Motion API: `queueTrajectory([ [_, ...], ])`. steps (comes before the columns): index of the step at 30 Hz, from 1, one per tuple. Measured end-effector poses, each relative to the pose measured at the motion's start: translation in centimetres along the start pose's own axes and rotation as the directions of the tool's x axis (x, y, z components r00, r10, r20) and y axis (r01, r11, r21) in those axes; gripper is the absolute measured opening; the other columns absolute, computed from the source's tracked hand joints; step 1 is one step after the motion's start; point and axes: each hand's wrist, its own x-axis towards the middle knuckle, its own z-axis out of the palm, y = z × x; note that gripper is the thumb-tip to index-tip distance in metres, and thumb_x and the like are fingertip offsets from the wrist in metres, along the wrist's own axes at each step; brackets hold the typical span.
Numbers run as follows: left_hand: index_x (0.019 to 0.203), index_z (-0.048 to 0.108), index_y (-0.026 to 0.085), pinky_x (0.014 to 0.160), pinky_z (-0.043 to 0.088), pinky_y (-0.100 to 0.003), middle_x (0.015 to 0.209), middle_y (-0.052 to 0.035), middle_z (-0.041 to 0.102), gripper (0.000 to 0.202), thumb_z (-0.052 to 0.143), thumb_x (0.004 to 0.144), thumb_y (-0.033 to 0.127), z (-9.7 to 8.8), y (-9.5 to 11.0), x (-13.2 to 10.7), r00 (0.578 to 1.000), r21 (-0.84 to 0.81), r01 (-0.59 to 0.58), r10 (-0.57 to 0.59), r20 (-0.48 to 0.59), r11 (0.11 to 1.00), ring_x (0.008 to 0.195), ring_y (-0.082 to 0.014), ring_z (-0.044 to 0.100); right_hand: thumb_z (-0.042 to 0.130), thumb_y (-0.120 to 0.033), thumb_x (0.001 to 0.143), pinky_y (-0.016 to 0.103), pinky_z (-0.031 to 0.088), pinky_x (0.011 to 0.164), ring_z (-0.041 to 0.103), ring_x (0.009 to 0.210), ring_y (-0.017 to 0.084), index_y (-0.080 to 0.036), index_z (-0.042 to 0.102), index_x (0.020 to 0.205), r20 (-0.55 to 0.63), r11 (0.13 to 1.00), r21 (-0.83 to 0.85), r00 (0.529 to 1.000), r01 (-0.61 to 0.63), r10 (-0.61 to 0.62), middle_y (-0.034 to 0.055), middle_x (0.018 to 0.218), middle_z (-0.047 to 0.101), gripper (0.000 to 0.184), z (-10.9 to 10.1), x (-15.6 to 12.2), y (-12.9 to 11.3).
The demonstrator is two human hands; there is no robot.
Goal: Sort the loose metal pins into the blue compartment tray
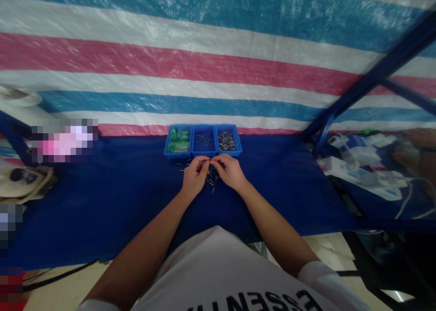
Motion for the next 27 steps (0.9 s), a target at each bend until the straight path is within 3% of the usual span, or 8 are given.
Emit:
queueTrajectory([
  [13,0.099,0.061,0.021,0.053,0.041,-0.022,0.058,0.0043,0.06,0.023,0.053,0.089,0.04,-0.03,-0.07,0.06,1.0,0.09,-0.01,0.011,-0.012,0.996,0.051,-0.01,0.055,0.056,-0.029,0.092,0.03,0.05,0.08,0.064,0.084,0.017,-0.019,0.069,0.093,-0.014,0.999,0.026,0.999,-0.033,0.033,0.0055,0.085,0.069,0.016,0.16,-0.08,0.05],
  [17,0.091,0.062,0.02,0.054,0.041,-0.022,0.058,0.0038,0.058,0.026,0.051,0.09,0.043,-0.03,-0.21,0.1,1.0,0.08,-0.011,0.012,-0.018,0.997,0.051,-0.0104,0.054,0.057,-0.03,0.092,0.029,0.051,0.079,0.064,0.085,0.017,-0.019,0.067,0.101,-0.037,0.997,0.064,0.999,-0.034,0.037,0.0057,0.09,0.069,0.017,0.29,-0.14,0.16],
  [22,0.083,0.061,0.019,0.054,0.041,-0.023,0.056,0.0035,0.057,0.029,0.049,0.091,0.045,-0.04,-0.06,0.04,1.0,0.069,0.008,-0.008,-0.005,0.998,0.051,-0.0106,0.054,0.058,-0.027,0.092,0.03,0.051,0.078,0.064,0.084,0.017,-0.019,0.068,0.096,-0.017,0.998,0.052,1.0,-0.024,0.025,0.0055,0.087,0.068,0.014,0.12,-0.08,-0.01],
  [27,0.093,0.06,0.02,0.054,0.042,-0.022,0.059,0.0039,0.058,0.026,0.052,0.089,0.044,0.01,-0.1,0.03,1.0,0.026,0.017,-0.017,-0.021,1.0,0.052,-0.0102,0.055,0.056,-0.028,0.093,0.03,0.05,0.079,0.063,0.084,0.018,-0.019,0.068,0.092,0.005,0.999,0.037,1.0,-0.02,0.02,0.0055,0.085,0.068,0.015,0.04,-0.03,-0.21],
])
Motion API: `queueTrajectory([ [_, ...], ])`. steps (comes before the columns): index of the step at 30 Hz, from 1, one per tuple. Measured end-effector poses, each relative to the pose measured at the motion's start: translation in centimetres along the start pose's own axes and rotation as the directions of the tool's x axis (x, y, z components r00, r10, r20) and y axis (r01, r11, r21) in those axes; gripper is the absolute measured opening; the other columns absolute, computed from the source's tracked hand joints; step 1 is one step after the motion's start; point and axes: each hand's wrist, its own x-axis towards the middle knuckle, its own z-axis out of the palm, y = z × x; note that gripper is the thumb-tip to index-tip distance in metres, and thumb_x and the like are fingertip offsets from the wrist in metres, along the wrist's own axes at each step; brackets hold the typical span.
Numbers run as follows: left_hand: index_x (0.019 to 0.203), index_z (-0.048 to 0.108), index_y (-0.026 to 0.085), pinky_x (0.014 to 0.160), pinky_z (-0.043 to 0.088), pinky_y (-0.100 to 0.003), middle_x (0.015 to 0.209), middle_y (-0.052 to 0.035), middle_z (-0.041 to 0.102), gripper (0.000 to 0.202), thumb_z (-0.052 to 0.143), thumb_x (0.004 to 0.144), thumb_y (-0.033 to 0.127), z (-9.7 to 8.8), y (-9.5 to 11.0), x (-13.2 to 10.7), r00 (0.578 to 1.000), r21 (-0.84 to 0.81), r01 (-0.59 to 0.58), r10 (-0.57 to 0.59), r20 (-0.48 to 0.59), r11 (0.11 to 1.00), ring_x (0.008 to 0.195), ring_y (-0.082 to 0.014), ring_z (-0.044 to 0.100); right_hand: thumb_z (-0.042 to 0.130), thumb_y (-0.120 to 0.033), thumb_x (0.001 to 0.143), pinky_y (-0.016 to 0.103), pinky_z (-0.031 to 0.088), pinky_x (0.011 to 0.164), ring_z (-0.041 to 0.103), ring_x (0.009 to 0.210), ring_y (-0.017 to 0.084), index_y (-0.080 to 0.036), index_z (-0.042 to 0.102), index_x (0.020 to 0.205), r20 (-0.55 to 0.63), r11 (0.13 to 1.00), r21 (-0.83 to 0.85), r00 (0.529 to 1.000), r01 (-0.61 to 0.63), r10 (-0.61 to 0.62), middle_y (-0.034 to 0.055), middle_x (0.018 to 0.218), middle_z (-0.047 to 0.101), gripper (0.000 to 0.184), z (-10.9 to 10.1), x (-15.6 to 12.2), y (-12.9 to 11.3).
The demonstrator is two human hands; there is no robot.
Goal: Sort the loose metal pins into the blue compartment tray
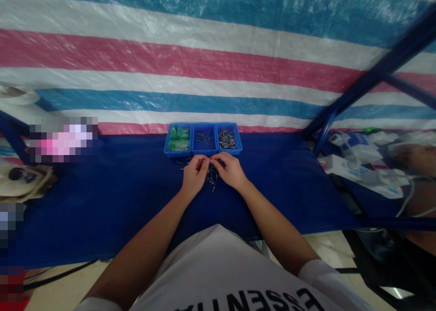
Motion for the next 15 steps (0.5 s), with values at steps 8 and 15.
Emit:
queueTrajectory([
  [8,0.099,0.061,0.021,0.052,0.041,-0.022,0.059,0.0045,0.059,0.024,0.055,0.087,0.042,0.02,-0.14,0.03,1.0,0.006,-0.025,0.025,-0.011,1.0,0.05,-0.0096,0.055,0.053,-0.028,0.094,0.031,0.05,0.081,0.064,0.084,0.018,-0.02,0.069,0.09,-0.002,1.0,-0.018,1.0,-0.011,0.011,0.0057,0.086,0.069,0.018,-0.02,0.0,0.07],
  [15,0.095,0.061,0.021,0.053,0.04,-0.022,0.057,0.0054,0.057,0.023,0.054,0.088,0.041,0.01,0.01,0.04,1.0,0.049,-0.017,0.018,-0.022,0.999,0.05,-0.0097,0.054,0.057,-0.028,0.092,0.031,0.051,0.079,0.064,0.084,0.018,-0.02,0.069,0.096,-0.029,1.0,-0.002,1.0,-0.01,0.01,0.006,0.088,0.069,0.015,0.09,0.0,0.1],
])
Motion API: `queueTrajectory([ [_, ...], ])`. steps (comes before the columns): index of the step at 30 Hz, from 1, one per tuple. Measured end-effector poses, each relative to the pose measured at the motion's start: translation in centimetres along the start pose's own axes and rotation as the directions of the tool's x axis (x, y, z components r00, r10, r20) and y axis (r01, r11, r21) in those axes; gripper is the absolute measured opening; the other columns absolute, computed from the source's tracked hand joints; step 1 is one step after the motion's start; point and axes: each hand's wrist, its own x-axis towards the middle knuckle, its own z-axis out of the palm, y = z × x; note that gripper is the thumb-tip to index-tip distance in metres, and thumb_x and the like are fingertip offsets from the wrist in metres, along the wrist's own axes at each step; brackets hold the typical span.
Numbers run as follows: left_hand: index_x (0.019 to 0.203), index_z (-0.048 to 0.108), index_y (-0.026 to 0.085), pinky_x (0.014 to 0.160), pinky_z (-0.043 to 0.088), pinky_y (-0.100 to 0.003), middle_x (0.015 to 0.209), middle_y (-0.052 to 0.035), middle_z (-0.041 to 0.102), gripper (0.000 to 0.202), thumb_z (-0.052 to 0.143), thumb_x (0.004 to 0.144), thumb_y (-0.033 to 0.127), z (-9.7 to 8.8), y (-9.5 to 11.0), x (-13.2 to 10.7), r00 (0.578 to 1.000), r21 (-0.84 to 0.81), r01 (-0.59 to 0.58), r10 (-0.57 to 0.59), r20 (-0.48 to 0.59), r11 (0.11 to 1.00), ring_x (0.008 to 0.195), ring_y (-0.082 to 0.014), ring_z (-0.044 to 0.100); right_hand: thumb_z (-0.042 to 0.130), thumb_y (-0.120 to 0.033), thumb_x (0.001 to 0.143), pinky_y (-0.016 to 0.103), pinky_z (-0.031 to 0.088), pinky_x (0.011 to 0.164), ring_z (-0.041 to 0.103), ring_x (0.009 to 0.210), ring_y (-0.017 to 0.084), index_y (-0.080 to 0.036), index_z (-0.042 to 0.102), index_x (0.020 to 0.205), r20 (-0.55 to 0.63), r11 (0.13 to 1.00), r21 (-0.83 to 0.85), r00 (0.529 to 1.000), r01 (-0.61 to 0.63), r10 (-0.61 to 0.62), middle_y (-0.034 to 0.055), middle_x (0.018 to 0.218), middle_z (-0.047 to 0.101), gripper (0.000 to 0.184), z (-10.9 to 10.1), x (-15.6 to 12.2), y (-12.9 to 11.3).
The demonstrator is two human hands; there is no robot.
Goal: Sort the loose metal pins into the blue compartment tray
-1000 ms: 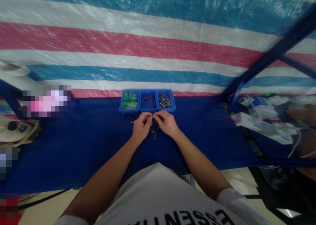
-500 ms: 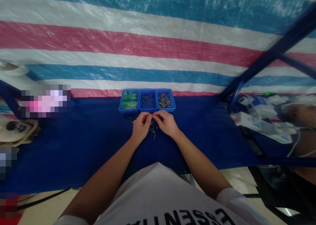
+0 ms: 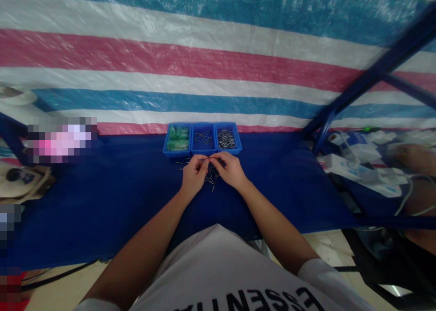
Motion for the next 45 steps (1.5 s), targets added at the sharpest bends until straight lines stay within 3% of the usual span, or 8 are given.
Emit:
queueTrajectory([
  [9,0.082,0.06,0.02,0.054,0.04,-0.023,0.056,0.0038,0.057,0.028,0.049,0.09,0.044,-0.06,0.11,-0.07,1.0,0.009,0.002,-0.002,0.017,1.0,0.051,-0.0105,0.053,0.059,-0.027,0.09,0.03,0.052,0.077,0.064,0.083,0.017,-0.021,0.069,0.096,0.001,1.0,0.015,1.0,0.004,-0.004,0.0054,0.088,0.069,0.013,0.04,-0.06,0.2],
  [17,0.104,0.06,0.021,0.054,0.043,-0.022,0.063,0.003,0.061,0.029,0.057,0.086,0.044,0.14,-0.3,-0.04,1.0,-0.081,0.014,-0.014,0.004,0.997,0.054,-0.0106,0.058,0.055,-0.025,0.093,0.031,0.049,0.082,0.064,0.086,0.018,-0.02,0.068,0.09,0.032,1.0,-0.026,0.999,0.012,-0.011,0.0055,0.087,0.07,0.015,-0.18,0.04,0.07],
  [22,0.097,0.062,0.021,0.052,0.042,-0.022,0.062,0.0034,0.06,0.025,0.056,0.087,0.043,0.07,-0.27,-0.05,1.0,-0.054,0.002,-0.002,0.005,0.999,0.051,-0.0097,0.055,0.053,-0.026,0.094,0.031,0.049,0.082,0.064,0.085,0.018,-0.02,0.068,0.09,0.045,1.0,-0.024,0.999,0.01,-0.009,0.0053,0.087,0.069,0.017,-0.19,0.05,0.03],
  [28,0.085,0.06,0.019,0.054,0.041,-0.023,0.057,0.0036,0.058,0.027,0.051,0.089,0.045,-0.04,-0.08,-0.07,1.0,-0.03,0.016,-0.015,0.017,0.999,0.051,-0.0103,0.054,0.059,-0.028,0.091,0.03,0.05,0.081,0.064,0.087,0.017,-0.02,0.068,0.102,0.03,1.0,0.016,0.999,0.018,-0.019,0.0063,0.093,0.07,0.017,-0.07,0.0,0.16],
  [34,0.081,0.06,0.018,0.055,0.04,-0.022,0.056,0.0039,0.057,0.03,0.05,0.09,0.045,-0.06,0.14,-0.11,1.0,-0.007,0.025,-0.025,0.015,1.0,0.052,-0.0099,0.053,0.059,-0.027,0.091,0.031,0.05,0.082,0.064,0.085,0.017,-0.02,0.07,0.093,0.034,0.996,0.038,0.996,0.075,-0.077,0.0058,0.088,0.07,0.013,-0.03,0.08,0.1],
  [45,0.103,0.061,0.02,0.054,0.043,-0.022,0.061,0.0035,0.06,0.028,0.056,0.087,0.043,0.05,-0.18,-0.06,1.0,-0.085,0.017,-0.016,0.014,0.996,0.052,-0.0101,0.056,0.057,-0.026,0.093,0.032,0.05,0.082,0.064,0.086,0.018,-0.018,0.071,0.091,0.008,0.997,0.009,0.997,0.079,-0.079,0.0069,0.089,0.071,0.017,-0.16,0.09,0.26],
])
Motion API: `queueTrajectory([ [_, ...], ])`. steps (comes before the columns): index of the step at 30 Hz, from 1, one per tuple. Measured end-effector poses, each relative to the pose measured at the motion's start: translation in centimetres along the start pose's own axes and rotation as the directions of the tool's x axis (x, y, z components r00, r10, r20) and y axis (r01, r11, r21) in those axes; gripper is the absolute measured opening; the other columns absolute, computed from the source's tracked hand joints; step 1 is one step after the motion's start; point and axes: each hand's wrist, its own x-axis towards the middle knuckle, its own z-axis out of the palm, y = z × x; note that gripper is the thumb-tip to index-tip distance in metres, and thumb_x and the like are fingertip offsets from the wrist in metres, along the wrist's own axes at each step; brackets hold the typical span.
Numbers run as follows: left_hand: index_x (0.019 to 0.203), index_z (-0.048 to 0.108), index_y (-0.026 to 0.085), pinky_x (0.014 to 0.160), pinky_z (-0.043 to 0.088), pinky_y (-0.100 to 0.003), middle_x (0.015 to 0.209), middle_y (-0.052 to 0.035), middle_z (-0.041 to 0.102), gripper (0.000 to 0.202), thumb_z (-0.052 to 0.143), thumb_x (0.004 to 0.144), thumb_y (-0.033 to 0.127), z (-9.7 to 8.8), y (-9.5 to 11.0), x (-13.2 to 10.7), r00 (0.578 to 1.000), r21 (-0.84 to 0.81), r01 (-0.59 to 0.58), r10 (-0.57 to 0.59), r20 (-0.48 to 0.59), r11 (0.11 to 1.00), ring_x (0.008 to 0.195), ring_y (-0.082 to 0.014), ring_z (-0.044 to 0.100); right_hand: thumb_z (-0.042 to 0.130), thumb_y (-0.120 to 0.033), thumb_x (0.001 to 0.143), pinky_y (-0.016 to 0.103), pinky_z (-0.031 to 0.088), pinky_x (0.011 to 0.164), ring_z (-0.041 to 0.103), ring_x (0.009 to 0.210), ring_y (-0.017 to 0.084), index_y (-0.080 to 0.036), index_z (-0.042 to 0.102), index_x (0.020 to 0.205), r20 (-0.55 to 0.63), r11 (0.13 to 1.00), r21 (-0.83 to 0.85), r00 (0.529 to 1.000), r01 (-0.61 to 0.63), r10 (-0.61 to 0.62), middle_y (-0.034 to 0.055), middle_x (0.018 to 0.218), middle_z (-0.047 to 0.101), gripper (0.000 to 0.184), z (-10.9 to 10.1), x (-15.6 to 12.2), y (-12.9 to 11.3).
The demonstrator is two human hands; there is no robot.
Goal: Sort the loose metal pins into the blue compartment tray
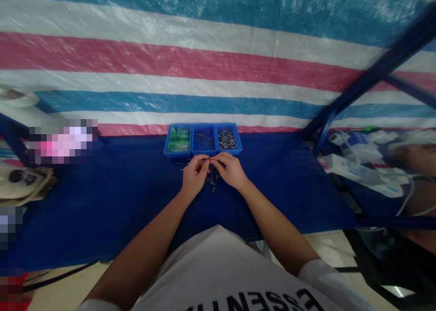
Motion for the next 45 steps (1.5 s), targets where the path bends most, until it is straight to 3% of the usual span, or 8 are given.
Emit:
queueTrajectory([
  [7,0.096,0.062,0.019,0.052,0.041,-0.022,0.059,0.0041,0.059,0.026,0.054,0.088,0.042,-0.01,0.19,0.01,1.0,0.057,-0.005,0.006,-0.018,0.998,0.051,-0.0098,0.055,0.059,-0.027,0.092,0.032,0.051,0.083,0.065,0.087,0.018,-0.019,0.071,0.096,-0.009,1.0,0.001,1.0,-0.009,0.009,0.0069,0.09,0.071,0.016,0.05,-0.01,-0.06],
  [13,0.088,0.062,0.019,0.054,0.042,-0.023,0.058,0.0036,0.058,0.027,0.052,0.089,0.045,-0.03,0.19,0.01,1.0,0.059,-0.002,0.003,-0.011,0.998,0.052,-0.0103,0.054,0.062,-0.03,0.088,0.028,0.052,0.072,0.066,0.08,0.017,-0.021,0.069,0.103,-0.013,0.992,0.031,0.992,-0.123,0.123,0.0055,0.091,0.072,0.019,0.38,-0.22,0.09],
  [17,0.088,0.062,0.019,0.054,0.042,-0.023,0.058,0.0034,0.058,0.028,0.05,0.089,0.045,-0.05,0.34,-0.01,1.0,0.057,0.001,0.0,-0.004,0.998,0.052,-0.0106,0.055,0.063,-0.034,0.087,0.025,0.05,0.066,0.065,0.072,0.015,-0.02,0.068,0.097,-0.025,0.981,0.068,0.983,-0.182,0.184,0.0033,0.083,0.071,0.018,0.45,-0.28,0.05],
  [25,0.083,0.061,0.019,0.053,0.041,-0.023,0.055,0.0038,0.058,0.03,0.05,0.09,0.045,-0.1,0.51,-0.1,1.0,0.082,-0.002,0.004,-0.014,0.997,0.05,-0.01,0.054,0.061,-0.031,0.09,0.027,0.049,0.073,0.064,0.079,0.016,-0.02,0.069,0.091,0.008,0.993,-0.01,0.993,-0.12,0.12,0.004,0.084,0.07,0.014,0.05,-0.08,-0.27],
  [31,0.091,0.063,0.019,0.054,0.044,-0.022,0.06,0.003,0.061,0.028,0.053,0.088,0.044,-0.04,0.21,-0.1,1.0,-0.014,-0.016,0.016,0.004,1.0,0.052,-0.0102,0.056,0.059,-0.03,0.091,0.028,0.048,0.074,0.063,0.079,0.016,-0.019,0.07,0.085,0.007,0.996,-0.01,0.996,-0.087,0.087,0.0053,0.082,0.07,0.017,-0.02,-0.09,-0.35],
  [35,0.104,0.063,0.019,0.055,0.046,-0.023,0.062,0.0025,0.063,0.03,0.054,0.088,0.042,-0.04,0.22,-0.19,0.998,-0.055,-0.032,0.035,0.057,0.998,0.052,-0.0103,0.057,0.059,-0.035,0.09,0.027,0.047,0.068,0.063,0.074,0.016,-0.018,0.071,0.083,-0.006,0.973,0.105,0.979,-0.204,0.206,0.0052,0.082,0.071,0.021,0.27,-0.11,-0.37],
  [39,0.103,0.065,0.02,0.055,0.043,-0.022,0.059,0.0047,0.061,0.029,0.06,0.084,0.041,-0.07,0.55,-0.27,0.996,0.071,-0.075,0.072,0.043,0.995,0.051,-0.009,0.054,0.059,-0.044,0.087,0.024,0.044,0.058,0.059,0.063,0.014,-0.018,0.07,0.078,0.028,0.905,0.244,0.935,-0.349,0.353,0.0028,0.074,0.07,0.03,0.6,-0.06,-0.21],
  [45,0.101,0.068,0.02,0.055,0.042,-0.022,0.058,0.0041,0.061,0.028,0.054,0.089,0.041,-0.13,0.74,-0.19,0.998,0.161,-0.064,0.064,0.008,0.985,0.052,-0.0097,0.056,0.063,-0.046,0.083,0.023,0.04,0.055,0.055,0.059,0.012,-0.016,0.069,0.077,0.042,0.87,0.294,0.915,-0.395,0.401,0.0023,0.072,0.068,0.031,0.71,0.1,0.06],
])
